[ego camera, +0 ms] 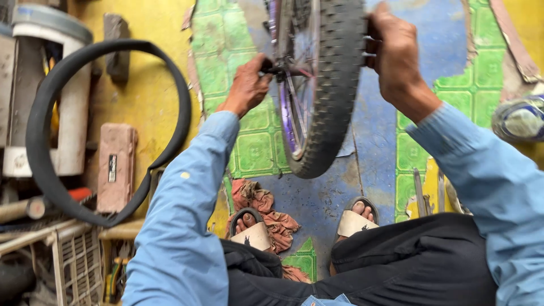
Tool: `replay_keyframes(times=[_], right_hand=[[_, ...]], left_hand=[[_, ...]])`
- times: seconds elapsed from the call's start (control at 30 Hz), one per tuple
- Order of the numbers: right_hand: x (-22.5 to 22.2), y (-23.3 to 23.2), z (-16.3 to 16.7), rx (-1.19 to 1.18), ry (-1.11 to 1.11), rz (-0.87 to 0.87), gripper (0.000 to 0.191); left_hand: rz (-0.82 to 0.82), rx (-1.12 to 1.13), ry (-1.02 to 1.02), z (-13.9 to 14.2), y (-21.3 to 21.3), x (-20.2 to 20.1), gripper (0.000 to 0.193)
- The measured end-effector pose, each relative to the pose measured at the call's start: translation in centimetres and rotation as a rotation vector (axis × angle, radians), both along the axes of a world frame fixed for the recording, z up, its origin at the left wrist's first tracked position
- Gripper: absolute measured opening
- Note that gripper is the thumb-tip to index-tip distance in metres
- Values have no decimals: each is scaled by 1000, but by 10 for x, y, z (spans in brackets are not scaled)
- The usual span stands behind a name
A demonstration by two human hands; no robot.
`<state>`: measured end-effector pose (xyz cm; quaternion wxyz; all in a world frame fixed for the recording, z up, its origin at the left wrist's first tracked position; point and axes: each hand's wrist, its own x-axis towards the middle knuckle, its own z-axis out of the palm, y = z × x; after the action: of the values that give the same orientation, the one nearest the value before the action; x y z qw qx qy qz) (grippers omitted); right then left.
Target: The person works on a bicycle wheel on the floor of a repair shop, using a wrench and a hammer on the hub and axle area, then carries the wheel across the shop, removes the inner tube from the tire, and later lifts the wheel back onto the bicycle frame and works on the hub again before handling tools and rags on the floor.
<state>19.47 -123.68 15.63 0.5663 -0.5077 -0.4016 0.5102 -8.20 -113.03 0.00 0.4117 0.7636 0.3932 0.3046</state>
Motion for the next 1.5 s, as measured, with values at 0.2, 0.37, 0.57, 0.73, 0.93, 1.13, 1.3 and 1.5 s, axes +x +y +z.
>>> replay_keyframes(times=[0.2,0.37,0.57,0.73,0.93,1.13,1.3,1.5], right_hand=[[3,4,-65,-279,-501,59,33],[-29,2,-69,-349,-606,148,45],[-51,10,-50,-361,-398,169,43],[-47,16,-61,-384,-337,132,42],[-28,16,-96,-34,-633,154,31],[-18,16,-100,-104,-96,268,21],[-16,16,-94,-120,-97,353,21],[-2,14,-110,-160,-69,371,21]], left_hand=[[11,-9,72,15,-1,-13,21],[22,-192,149,33,-4,-20,23],[9,-195,216,40,-5,-24,24],[2,-152,245,34,-1,-24,29],[12,-170,201,27,5,-26,44],[5,-122,177,27,14,-22,30],[6,-124,225,22,10,-15,30],[-28,-112,178,10,12,-7,34]])
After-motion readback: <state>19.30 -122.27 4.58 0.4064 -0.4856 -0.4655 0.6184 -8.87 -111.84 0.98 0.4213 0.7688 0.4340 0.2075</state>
